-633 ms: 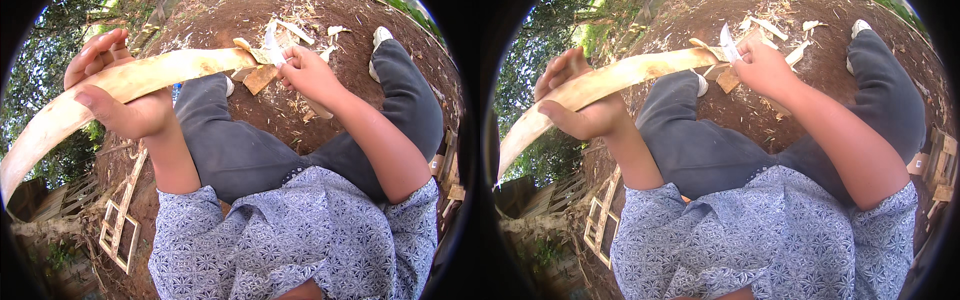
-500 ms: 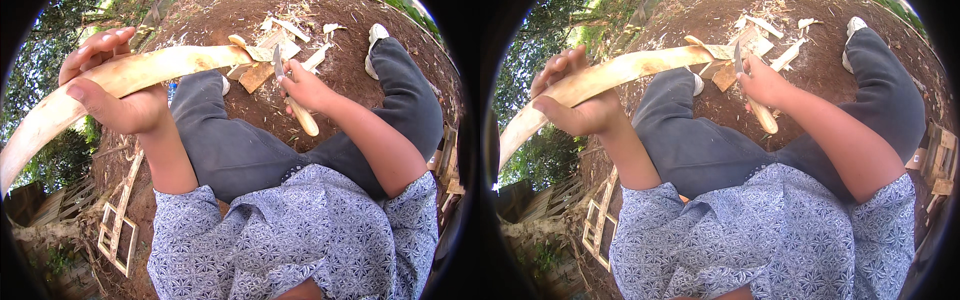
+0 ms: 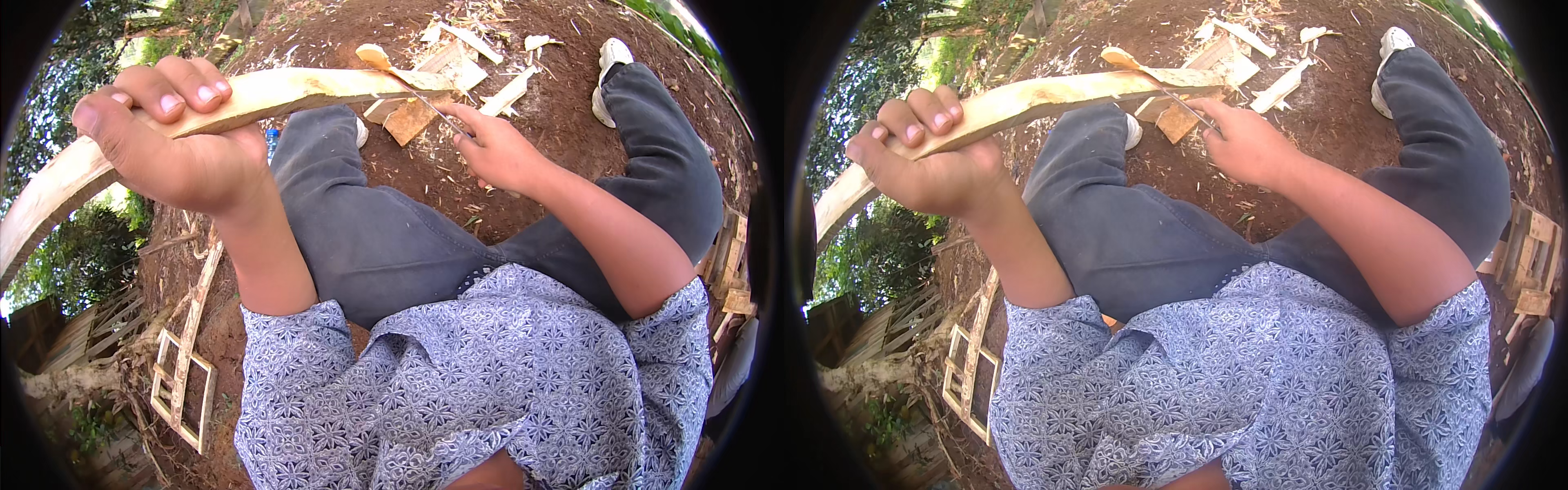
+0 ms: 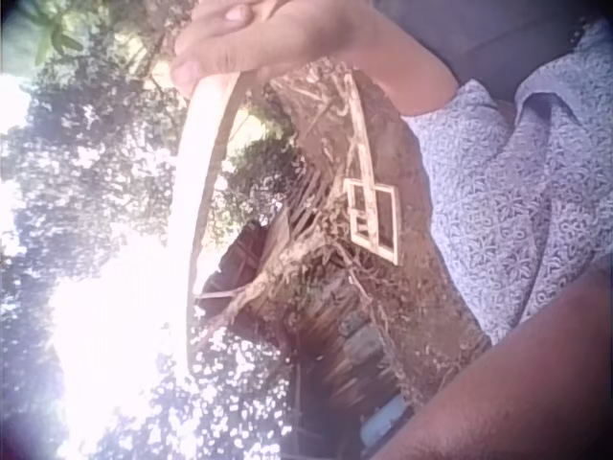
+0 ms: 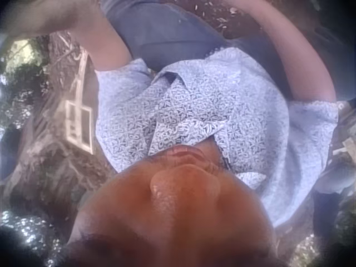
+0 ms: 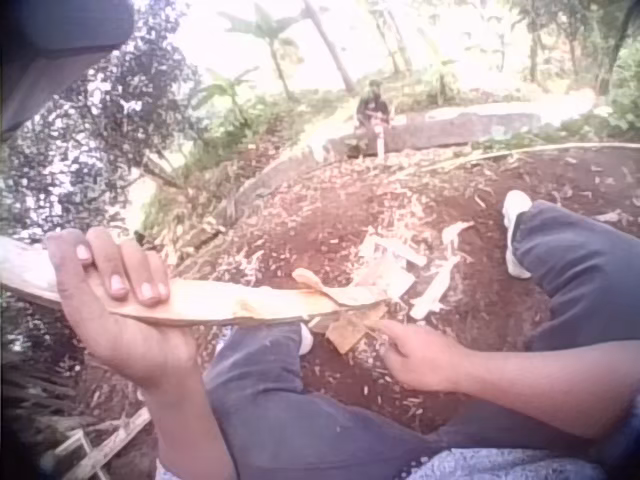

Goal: The person sits on the ground and uses a knife to shave thin strips from a long piece of wood held in the left hand. The person repeatedly pulls the blade along the wood's surface to remove bark and shape the piece.

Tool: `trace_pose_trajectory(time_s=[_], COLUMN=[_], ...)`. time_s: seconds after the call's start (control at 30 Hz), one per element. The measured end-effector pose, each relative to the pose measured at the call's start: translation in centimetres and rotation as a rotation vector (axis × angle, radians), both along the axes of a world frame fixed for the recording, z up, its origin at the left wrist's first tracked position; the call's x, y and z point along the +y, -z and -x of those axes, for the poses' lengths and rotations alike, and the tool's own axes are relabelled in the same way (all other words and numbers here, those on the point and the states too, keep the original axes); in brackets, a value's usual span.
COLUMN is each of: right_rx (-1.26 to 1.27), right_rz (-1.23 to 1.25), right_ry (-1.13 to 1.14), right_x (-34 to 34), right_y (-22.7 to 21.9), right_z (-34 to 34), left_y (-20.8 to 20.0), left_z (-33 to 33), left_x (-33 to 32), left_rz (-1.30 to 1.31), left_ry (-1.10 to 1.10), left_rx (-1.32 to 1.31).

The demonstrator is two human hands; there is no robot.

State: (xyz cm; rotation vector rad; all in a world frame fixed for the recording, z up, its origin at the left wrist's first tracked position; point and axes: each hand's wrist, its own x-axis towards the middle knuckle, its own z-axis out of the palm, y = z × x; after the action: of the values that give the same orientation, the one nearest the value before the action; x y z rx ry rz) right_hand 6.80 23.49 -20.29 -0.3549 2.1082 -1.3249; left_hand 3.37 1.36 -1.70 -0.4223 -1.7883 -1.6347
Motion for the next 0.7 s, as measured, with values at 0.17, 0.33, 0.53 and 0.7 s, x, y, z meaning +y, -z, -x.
trace_pose_trajectory(time_s=[0.17, 0.33, 0.53, 0.7], right_rx=[0.017, 0.034, 0.189, 0.17], right_rz=[0.003, -0.141, -0.301, -0.386], right_ry=[0.024, -0.017, -0.05, -0.078], right_x=[-0.1, -1.0, -1.5, -2.3], right_y=[-0.6, 0.4, 1.5, 2.1], right_z=[1.6, 2.9, 4.2, 4.4], left_y=[-0.1, -0.3, 0.0, 0.0], left_z=[0.1, -0.5, -0.3, -0.9], left_x=[1.4, 2.2, 2.7, 2.8], left_rz=[-0.031, 0.022, 0.13, 0.098], left_ry=[0.063, 0.057, -0.015, 0.021], left_rx=[0.008, 0.028, 0.008, 0.001])
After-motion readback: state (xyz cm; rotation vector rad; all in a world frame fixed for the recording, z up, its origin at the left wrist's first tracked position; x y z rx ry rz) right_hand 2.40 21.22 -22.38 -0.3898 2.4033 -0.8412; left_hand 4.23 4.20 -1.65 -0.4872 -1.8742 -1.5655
